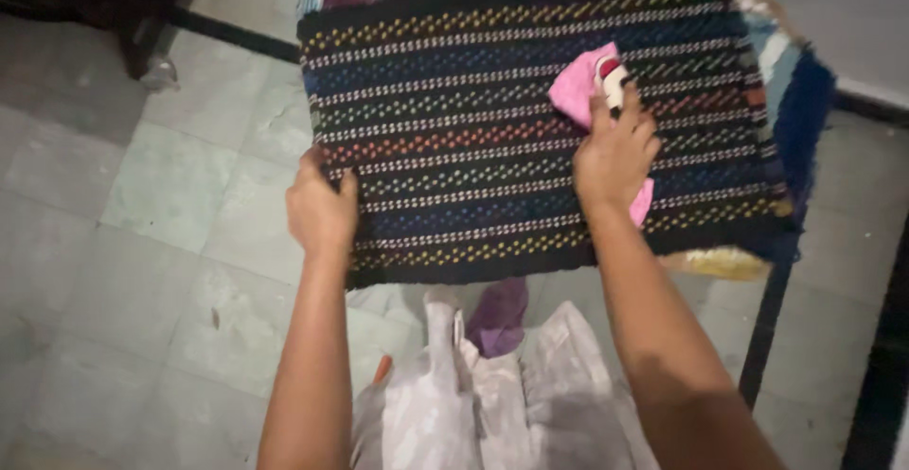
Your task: The person uses a pink cloth to wipe the surface of a patterned rug laid out on a tiled floor. They systematically rub the rug's surface with their right hand while holding it down with their left hand, moving across different sections of the rug.
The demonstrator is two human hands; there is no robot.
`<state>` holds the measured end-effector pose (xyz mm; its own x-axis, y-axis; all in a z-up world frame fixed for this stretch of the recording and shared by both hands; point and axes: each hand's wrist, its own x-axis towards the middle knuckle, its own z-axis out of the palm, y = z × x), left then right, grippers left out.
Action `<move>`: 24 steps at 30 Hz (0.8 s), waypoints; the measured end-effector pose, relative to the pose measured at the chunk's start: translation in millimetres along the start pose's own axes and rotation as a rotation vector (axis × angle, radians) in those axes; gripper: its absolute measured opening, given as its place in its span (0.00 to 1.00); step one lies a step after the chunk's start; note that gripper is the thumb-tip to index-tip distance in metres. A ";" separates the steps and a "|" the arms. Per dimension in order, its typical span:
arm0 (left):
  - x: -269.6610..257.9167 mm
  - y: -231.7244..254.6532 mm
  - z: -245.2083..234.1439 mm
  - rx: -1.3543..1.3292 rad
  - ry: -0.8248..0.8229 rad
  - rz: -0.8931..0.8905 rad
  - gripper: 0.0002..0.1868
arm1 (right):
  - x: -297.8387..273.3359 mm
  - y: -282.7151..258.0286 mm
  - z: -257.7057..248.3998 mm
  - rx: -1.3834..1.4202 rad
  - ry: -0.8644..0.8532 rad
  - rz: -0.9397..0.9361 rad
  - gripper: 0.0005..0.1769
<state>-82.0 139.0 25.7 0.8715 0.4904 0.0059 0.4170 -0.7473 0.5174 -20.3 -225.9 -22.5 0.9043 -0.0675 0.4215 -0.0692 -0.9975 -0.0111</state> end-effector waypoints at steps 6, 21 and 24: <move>25.3 -2.6 -3.9 -0.300 -0.308 -0.092 0.47 | -0.9 -3.7 -6.0 0.008 -0.013 0.026 0.26; -60.1 322.4 40.4 -1.184 -0.327 0.391 0.60 | -27.9 222.4 -8.7 0.992 0.352 0.211 0.22; -105.4 400.5 80.2 -1.232 -0.210 0.678 0.59 | -54.7 277.1 -57.5 1.184 0.337 0.313 0.23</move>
<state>13.9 -247.9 163.6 0.8754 0.0444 0.4814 -0.4832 0.1081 0.8688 -113.1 -497.6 3.5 0.7535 -0.4684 0.4613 0.3151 -0.3585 -0.8787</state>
